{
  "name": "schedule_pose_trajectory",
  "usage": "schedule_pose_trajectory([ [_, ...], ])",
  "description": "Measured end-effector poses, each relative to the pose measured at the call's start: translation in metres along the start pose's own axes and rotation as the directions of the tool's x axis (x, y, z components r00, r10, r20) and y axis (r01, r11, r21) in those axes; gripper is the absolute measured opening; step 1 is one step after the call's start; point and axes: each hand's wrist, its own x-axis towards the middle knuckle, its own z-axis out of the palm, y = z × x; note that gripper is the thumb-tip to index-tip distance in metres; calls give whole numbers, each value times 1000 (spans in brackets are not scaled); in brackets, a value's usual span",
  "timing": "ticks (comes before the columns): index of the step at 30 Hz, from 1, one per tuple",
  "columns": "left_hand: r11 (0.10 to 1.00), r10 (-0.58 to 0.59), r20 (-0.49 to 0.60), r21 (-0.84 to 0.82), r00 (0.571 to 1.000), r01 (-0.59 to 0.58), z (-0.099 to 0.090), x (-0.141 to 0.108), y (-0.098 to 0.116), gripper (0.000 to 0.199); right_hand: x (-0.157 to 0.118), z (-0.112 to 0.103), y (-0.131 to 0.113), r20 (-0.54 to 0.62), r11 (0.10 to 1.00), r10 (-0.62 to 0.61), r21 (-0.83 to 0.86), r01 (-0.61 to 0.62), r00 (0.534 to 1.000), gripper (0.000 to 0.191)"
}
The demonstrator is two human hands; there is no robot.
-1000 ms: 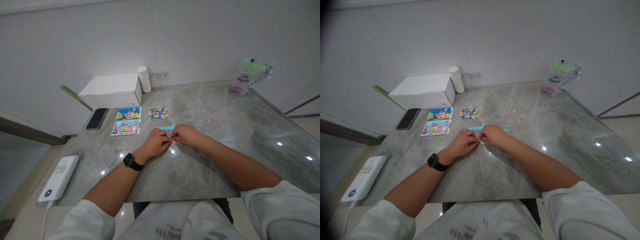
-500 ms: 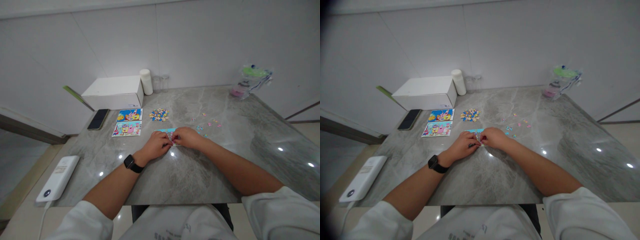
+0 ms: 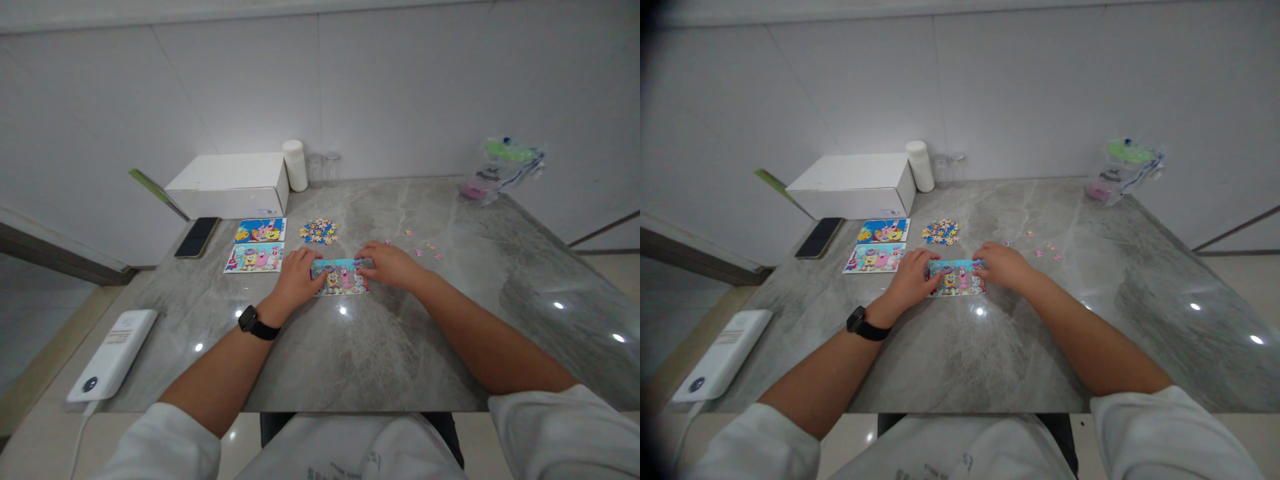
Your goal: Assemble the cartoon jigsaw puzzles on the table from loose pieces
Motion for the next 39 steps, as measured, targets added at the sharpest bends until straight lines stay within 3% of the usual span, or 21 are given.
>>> schedule_pose_trajectory([
  [4,998,-16,95,64,995,10,-1,-4,3,53,-6,-1,-3,115,998,19,-62,-12,993,45],
  [8,998,26,160,53,987,-35,-1,-8,8,63,-7,0,-7,142,996,37,-90,-24,989,51],
  [22,996,83,170,8,982,-86,7,-4,-1,60,-8,1,-14,125,991,8,-134,9,992,46],
  [26,996,88,138,-8,987,-87,11,-3,-4,51,-8,1,-14,113,996,-2,-92,13,994,48],
  [31,992,86,-4,-89,996,-86,11,1,-6,26,-3,-9,-3,-36,999,-6,41,7,999,42],
  [34,984,67,-88,-162,994,-80,8,4,-7,22,-3,-28,21,-197,990,87,127,-62,977,30],
  [36,974,38,-120,-219,992,-64,6,5,-6,22,-7,-44,42,-305,975,187,172,-139,934,26],
  [39,959,-18,-155,-282,988,-27,5,6,-5,21,-19,-67,70,-427,932,354,229,-279,832,23],
])
